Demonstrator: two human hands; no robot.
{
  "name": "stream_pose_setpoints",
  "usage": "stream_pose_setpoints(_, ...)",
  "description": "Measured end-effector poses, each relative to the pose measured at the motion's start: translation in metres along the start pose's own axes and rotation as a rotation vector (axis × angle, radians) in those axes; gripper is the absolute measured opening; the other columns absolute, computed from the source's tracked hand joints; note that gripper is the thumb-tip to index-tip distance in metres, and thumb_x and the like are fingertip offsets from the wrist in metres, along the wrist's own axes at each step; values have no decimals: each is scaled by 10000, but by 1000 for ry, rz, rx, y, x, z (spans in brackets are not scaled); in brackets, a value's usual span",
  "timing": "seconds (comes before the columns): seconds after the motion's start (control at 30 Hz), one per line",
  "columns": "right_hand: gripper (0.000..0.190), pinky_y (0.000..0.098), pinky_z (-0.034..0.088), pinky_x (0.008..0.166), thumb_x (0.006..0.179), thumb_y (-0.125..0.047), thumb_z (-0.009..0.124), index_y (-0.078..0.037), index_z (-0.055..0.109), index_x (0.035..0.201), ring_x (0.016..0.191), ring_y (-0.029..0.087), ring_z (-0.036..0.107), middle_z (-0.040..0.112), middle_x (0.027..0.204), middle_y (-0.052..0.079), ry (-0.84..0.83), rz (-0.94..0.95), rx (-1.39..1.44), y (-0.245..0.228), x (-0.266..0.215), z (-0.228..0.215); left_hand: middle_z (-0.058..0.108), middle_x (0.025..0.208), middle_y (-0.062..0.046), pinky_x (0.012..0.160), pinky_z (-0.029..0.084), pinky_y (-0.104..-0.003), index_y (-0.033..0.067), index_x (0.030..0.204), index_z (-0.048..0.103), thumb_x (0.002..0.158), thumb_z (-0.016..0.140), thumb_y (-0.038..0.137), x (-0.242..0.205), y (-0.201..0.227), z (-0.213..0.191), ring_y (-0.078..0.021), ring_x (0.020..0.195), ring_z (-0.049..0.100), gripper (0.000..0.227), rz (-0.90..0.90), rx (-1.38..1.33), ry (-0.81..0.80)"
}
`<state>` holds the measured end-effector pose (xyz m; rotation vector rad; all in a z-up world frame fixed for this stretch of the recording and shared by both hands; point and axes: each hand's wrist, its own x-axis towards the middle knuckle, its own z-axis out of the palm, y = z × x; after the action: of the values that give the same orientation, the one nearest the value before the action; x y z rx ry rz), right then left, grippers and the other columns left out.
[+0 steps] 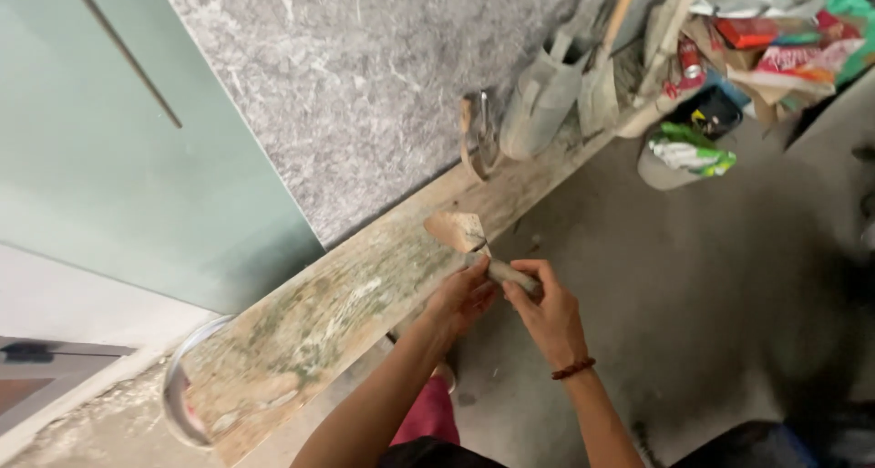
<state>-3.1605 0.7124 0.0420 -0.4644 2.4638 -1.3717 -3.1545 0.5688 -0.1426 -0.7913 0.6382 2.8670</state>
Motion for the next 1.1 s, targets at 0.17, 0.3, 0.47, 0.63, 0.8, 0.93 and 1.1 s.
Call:
stream_pose_setpoints(0.17,383,303,589,718,901,-283,731,-88,644,1220,872,169,727,729,1062,69,28,59,203,22,123,-17,633,1067,-32,883,507,-329,115,1149,629,991,691,340,67,46,66,-166,975,608,282,-54,-181,-7)
stream_pose_setpoints(0.3,401,294,582,762,913,-327,749,-85,639,1214,912,156,719,716,1093,61,63,2,208,38,192,-8,651,1135,-55,946,529,-318,69,1201,623,1013,653,336,125,67,81,-182,1039,629,328,-88,-296,43)
stream_pose_setpoints(0.47,346,296,562,785,966,-321,708,-114,682,1241,903,156,690,725,1034,60,40,-70,79,30,263,0,630,1324,-86,878,484,-304,33,1423,544,1028,579,290,175,87,55,-186,1113,615,473,-54,-57,60)
stream_pose_setpoints(0.63,315,324,564,742,953,-293,713,-152,691,1233,848,155,690,741,973,51,-136,-143,-170,46,343,29,622,1437,-116,863,534,-312,166,1567,311,1002,522,174,130,139,54,-232,1167,632,603,77,-15,349)
stream_pose_setpoints(0.8,339,390,560,713,934,-278,727,-169,650,1246,827,225,711,746,925,94,-273,-286,-331,74,409,58,638,1409,-82,874,507,-324,213,1546,427,1008,524,174,130,139,11,-200,1134,641,548,269,-186,561)
stream_pose_setpoints(0.93,377,431,551,692,927,-304,720,-187,623,1272,807,265,708,729,873,118,-415,-269,-421,88,457,71,655,1385,-85,914,513,-319,204,1525,468,987,578,204,137,141,33,-196,1131,648,550,402,-284,646)
stream_pose_setpoints(1.1,376,430,547,711,922,-316,704,-190,617,1266,790,276,715,735,858,121,-529,-268,-437,113,501,78,680,1209,8,875,483,-317,188,1281,645,920,719,345,166,131,59,-147,1046,646,401,475,-259,763)
